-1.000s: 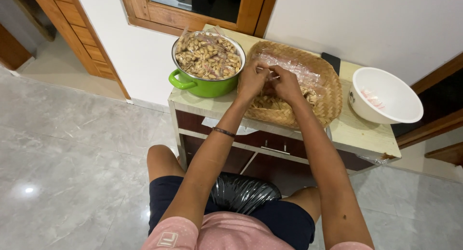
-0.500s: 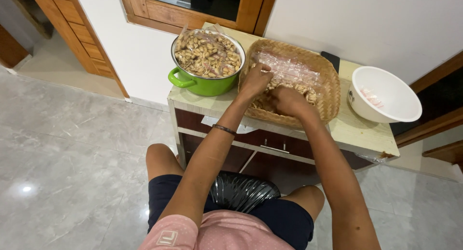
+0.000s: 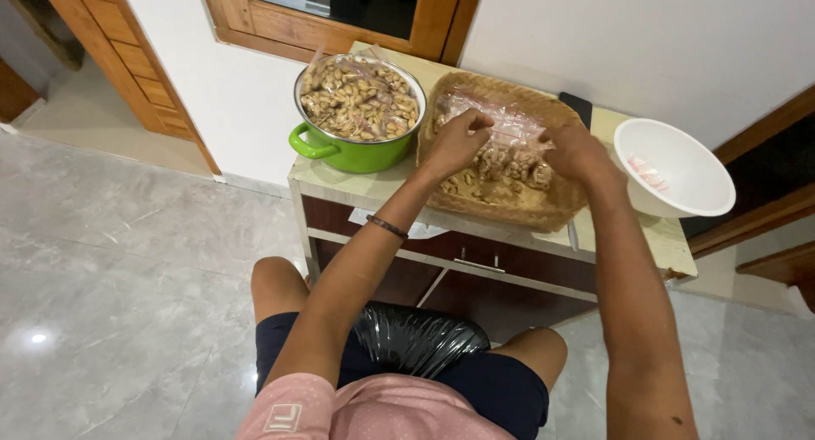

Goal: Packaging peanuts into small plastic bags and organizing them in a basket.

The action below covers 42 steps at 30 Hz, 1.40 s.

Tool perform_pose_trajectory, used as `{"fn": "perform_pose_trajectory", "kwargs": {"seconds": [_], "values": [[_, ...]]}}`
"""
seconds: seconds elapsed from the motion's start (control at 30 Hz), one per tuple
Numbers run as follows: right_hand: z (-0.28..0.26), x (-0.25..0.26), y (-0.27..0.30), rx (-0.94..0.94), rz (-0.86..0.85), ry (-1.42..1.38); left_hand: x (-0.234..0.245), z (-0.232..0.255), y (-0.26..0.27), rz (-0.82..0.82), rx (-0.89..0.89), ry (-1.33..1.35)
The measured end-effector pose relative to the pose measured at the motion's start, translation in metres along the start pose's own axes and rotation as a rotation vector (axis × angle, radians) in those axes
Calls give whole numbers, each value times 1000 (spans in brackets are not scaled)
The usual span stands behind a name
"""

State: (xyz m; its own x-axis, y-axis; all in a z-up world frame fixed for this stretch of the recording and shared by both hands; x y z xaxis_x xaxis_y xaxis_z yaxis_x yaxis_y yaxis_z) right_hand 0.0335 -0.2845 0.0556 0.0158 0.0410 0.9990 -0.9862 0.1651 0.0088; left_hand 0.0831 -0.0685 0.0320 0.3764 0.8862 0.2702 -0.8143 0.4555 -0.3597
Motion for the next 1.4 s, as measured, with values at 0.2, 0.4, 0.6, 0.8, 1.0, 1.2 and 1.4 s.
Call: {"fn": "perform_pose_trajectory", "kwargs": {"seconds": [0.2,0.4,0.6,0.8,1.0,1.2,1.4], "values": [[18,-22,4,-101,-69,34,-14,61,14,-232,-19,-274],[6,-3,6,-70,-81,-78,-97,-12,-61,-347,-156,-567],[40,-32,-37,-108,20,-49,-143,-21,-71,-464,-236,-981],[18,-13,-17,-44,-35,-106,-147,-12,-77,-475,-212,-1038],[-3,12,-2,-31,-33,-99,-131,-2,-74,-593,-41,-929],[10,2,-9,-44,-60,-110,-140,-27,-98,-617,-42,-844],[6,1,-16,9,-39,-124,-117,-14,-84,-687,-81,-647]]}}
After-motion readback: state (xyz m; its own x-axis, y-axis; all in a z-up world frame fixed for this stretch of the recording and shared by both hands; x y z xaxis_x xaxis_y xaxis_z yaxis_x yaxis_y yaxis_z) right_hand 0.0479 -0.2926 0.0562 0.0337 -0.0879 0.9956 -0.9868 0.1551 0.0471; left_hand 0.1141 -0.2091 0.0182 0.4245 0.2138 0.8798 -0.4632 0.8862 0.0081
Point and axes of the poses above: each hand's wrist, its own y-axis away from the middle knuckle, its own x-axis out of the back of the hand, z = x × y, the point moved 9 cm from there along -y, towards the middle knuckle, and after that the axes turned 1 degree about -x, right-handed, at the moved point
